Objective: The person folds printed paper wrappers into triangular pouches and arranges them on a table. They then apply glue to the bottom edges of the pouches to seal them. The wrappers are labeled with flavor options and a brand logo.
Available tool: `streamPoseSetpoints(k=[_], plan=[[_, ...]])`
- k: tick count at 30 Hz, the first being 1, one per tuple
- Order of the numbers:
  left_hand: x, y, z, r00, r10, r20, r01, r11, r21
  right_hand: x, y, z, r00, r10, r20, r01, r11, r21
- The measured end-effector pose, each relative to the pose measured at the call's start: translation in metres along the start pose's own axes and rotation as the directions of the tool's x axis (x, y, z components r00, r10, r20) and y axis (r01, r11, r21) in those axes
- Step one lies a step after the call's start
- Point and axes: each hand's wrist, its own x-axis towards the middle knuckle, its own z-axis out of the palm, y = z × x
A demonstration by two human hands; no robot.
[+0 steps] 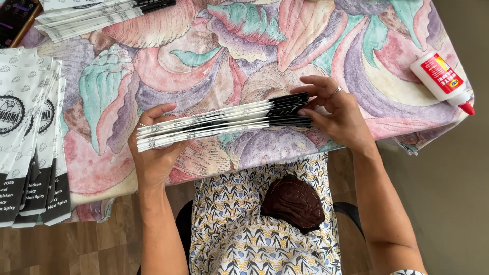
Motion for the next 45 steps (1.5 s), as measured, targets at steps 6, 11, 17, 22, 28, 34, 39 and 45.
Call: streamPoseSetpoints(k=[6,11,17,22,28,34,39,45], plan=[[-0.001,0.004,0.007,1.0,-0.006,-0.029,0.005,1.0,-0.007,0.0,0.014,-0.006,0.994,-0.072,-0.084,0.054,0.978,-0.2],[0.0,0.001,0.005,1.0,-0.006,-0.026,0.006,1.0,-0.023,-0.002,0.005,0.002,0.995,-0.07,-0.064,0.057,0.982,-0.182],[0.0,-0.003,0.002,1.0,-0.023,-0.005,0.023,0.999,-0.037,-0.012,-0.008,-0.001,0.999,-0.023,0.045,0.027,0.997,-0.079],[0.0,-0.002,0.005,0.999,-0.024,-0.021,0.024,1.0,-0.02,-0.025,-0.011,0.003,0.997,-0.032,0.072,0.035,0.999,-0.037],[-0.002,-0.001,0.004,0.998,0.062,-0.001,-0.062,0.998,0.013,-0.042,0.012,0.032,0.984,0.001,-0.181,-0.037,0.979,-0.198],[-0.006,-0.01,-0.005,0.991,0.132,0.011,-0.132,0.991,-0.027,-0.036,-0.026,0.054,0.965,0.076,-0.252,-0.058,0.995,0.076],[-0.006,-0.001,0.001,0.988,0.153,0.028,-0.153,0.988,-0.005,-0.043,-0.028,0.071,0.978,0.029,-0.205,0.001,0.99,0.144],[-0.013,-0.018,-0.001,0.993,0.114,-0.007,-0.114,0.992,-0.049,-0.048,-0.026,0.055,0.97,0.083,-0.23,-0.051,0.988,0.145]])
